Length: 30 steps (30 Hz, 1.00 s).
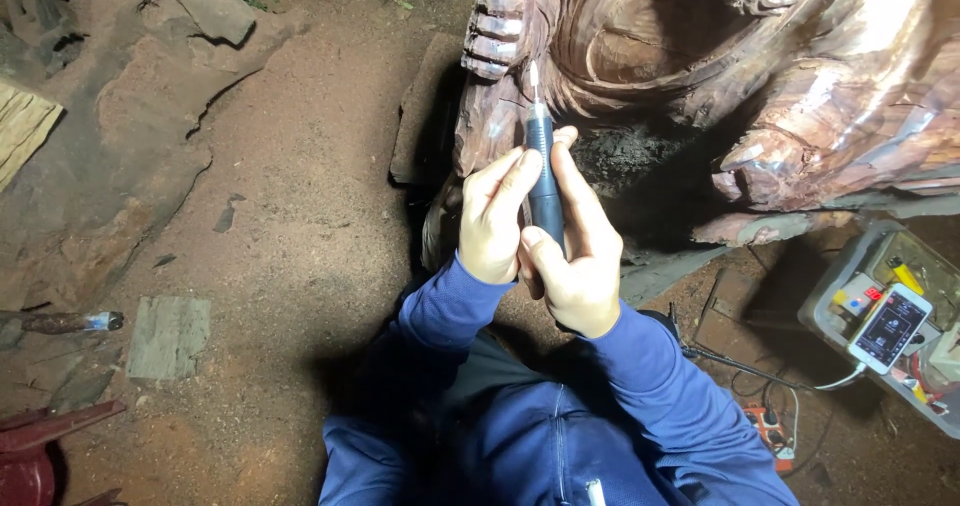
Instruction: Using a handheld rotary tool to carve fine details into a large wooden sculpture of a figure.
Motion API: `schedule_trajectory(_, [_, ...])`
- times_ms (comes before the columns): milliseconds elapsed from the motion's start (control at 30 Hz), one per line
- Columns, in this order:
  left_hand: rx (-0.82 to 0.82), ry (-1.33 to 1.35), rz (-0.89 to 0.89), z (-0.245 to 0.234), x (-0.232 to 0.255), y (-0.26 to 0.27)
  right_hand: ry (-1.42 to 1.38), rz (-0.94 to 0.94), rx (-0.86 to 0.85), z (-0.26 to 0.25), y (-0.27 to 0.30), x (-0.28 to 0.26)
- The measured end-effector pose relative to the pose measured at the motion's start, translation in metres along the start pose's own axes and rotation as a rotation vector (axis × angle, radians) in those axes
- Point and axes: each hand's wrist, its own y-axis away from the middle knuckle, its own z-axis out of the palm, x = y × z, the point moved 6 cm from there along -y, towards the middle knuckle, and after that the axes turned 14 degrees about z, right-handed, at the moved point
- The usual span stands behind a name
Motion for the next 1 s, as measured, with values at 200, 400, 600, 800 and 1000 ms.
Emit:
schedule_trajectory(200, [0.050, 0.028, -0.024, 0.004, 0.009, 0.000, 0.031, 0.004, -0.002, 0.003, 0.000, 0.001])
schedule_trajectory(400, [0.053, 0.027, -0.032, 0.004, 0.005, 0.003, 0.058, 0.028, -0.012, -0.001, 0.000, 0.006])
schedule_trajectory(600, [-0.150, 0.057, -0.125, -0.009, -0.035, 0.010, 0.110, 0.129, 0.005, 0.002, 0.005, -0.003])
schedule_trajectory(800, [-0.141, 0.104, -0.146, -0.008, -0.036, 0.012, 0.145, 0.079, -0.031, 0.004, 0.003, -0.005])
schedule_trajectory(1000, [0.016, 0.001, -0.019, 0.004, -0.012, 0.008, 0.026, 0.130, -0.029, 0.002, 0.007, 0.002])
